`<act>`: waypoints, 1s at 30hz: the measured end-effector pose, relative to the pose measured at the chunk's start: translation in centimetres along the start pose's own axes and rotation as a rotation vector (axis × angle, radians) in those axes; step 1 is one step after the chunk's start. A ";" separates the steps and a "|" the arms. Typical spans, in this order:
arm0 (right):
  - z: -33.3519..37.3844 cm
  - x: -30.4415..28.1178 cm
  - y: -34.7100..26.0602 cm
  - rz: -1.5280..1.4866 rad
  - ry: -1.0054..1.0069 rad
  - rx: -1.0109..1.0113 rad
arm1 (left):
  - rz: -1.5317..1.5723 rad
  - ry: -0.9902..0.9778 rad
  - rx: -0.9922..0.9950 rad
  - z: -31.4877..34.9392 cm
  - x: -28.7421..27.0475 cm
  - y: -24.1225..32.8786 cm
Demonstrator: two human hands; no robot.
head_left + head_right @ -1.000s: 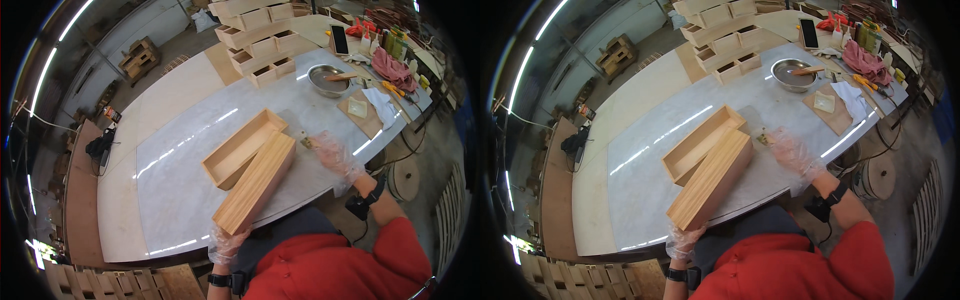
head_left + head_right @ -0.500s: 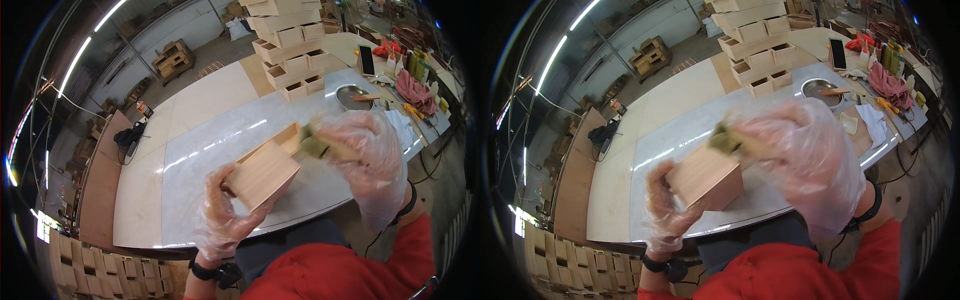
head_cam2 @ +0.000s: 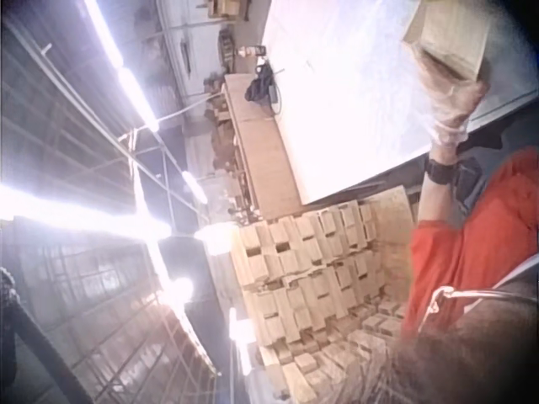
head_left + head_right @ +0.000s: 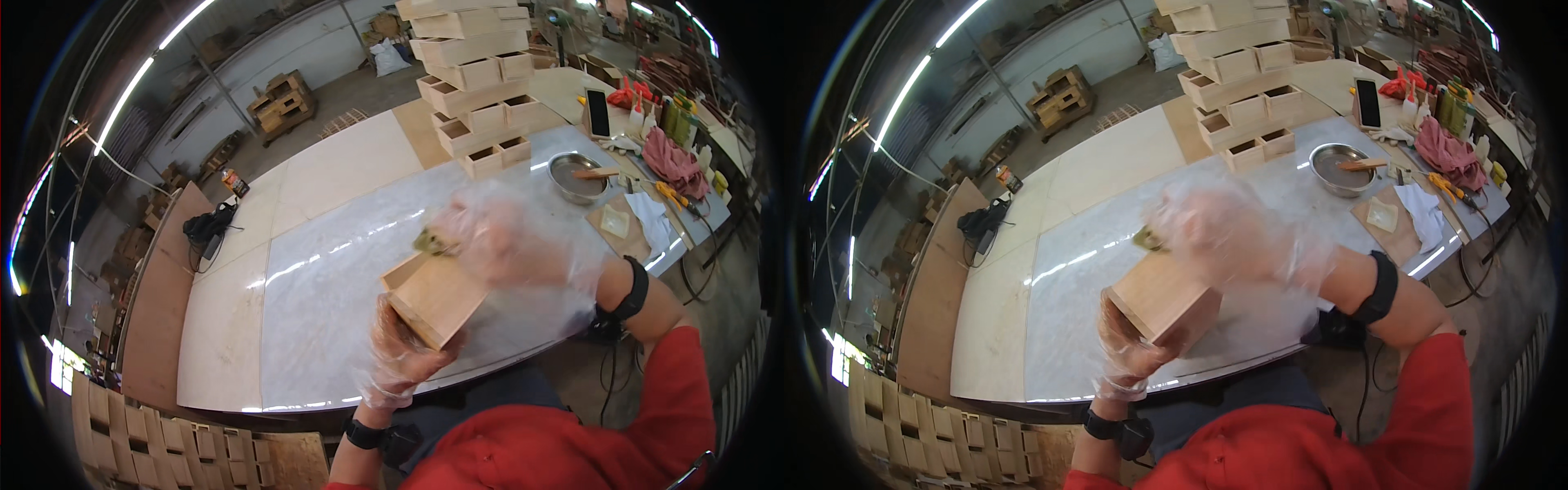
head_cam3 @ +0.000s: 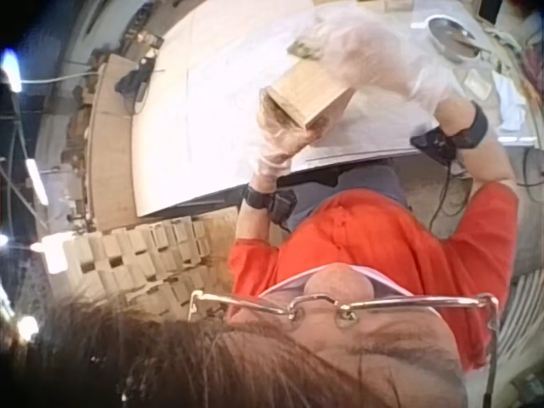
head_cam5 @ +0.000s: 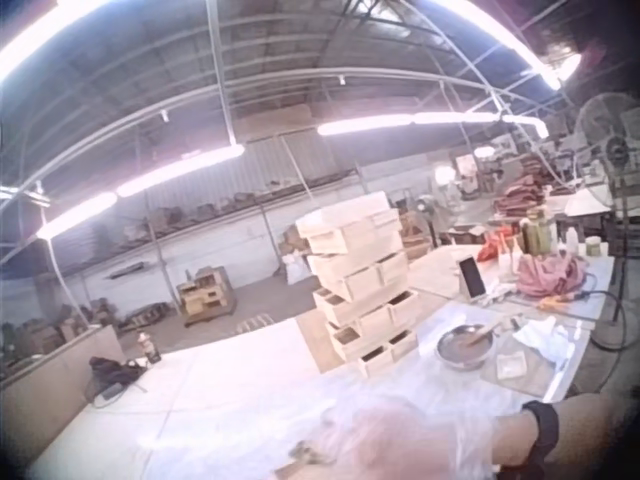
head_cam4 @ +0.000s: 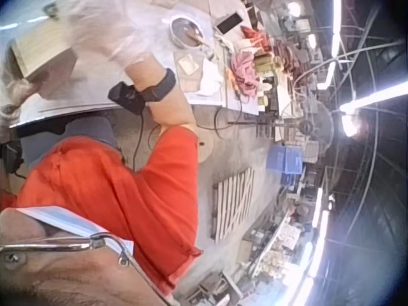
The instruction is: Applying a liquid coating or varnish to the surfaces of wooden boxes using a sponge or cloth.
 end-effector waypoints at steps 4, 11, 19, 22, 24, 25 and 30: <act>0.6 0.1 -3.0 -0.044 -0.120 -0.057 | -0.185 0.011 0.063 0.0 -1.0 -0.1; -3.1 1.9 -3.7 -0.184 -0.051 -0.172 | 0.200 0.018 0.016 0.4 -1.3 -0.1; -2.3 -0.5 -7.0 -0.196 -0.174 -0.119 | -0.036 -0.076 0.027 0.9 -1.6 -1.1; -3.9 0.1 -6.6 -0.304 -0.191 -0.116 | -0.124 -0.175 0.123 0.7 -1.2 1.1; -3.8 2.2 -4.7 -0.297 -0.144 -0.146 | 0.033 -0.204 0.063 0.5 -0.6 1.0; -3.5 3.2 -3.4 -0.129 -0.064 -0.179 | -0.005 -0.121 0.016 1.3 -0.7 0.3; -1.1 0.4 -3.1 -0.051 -0.026 -0.108 | -0.020 -0.087 -0.102 1.2 -0.7 0.1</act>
Point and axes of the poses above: each hand's wrist, its own z-axis away from the middle knuckle, its own x-axis out of the palm, y = z × x, the point moved 6 cm from there along -z, towards the middle knuckle, and after that the axes turned 2 degrees about -x, right-handed, at the moved point
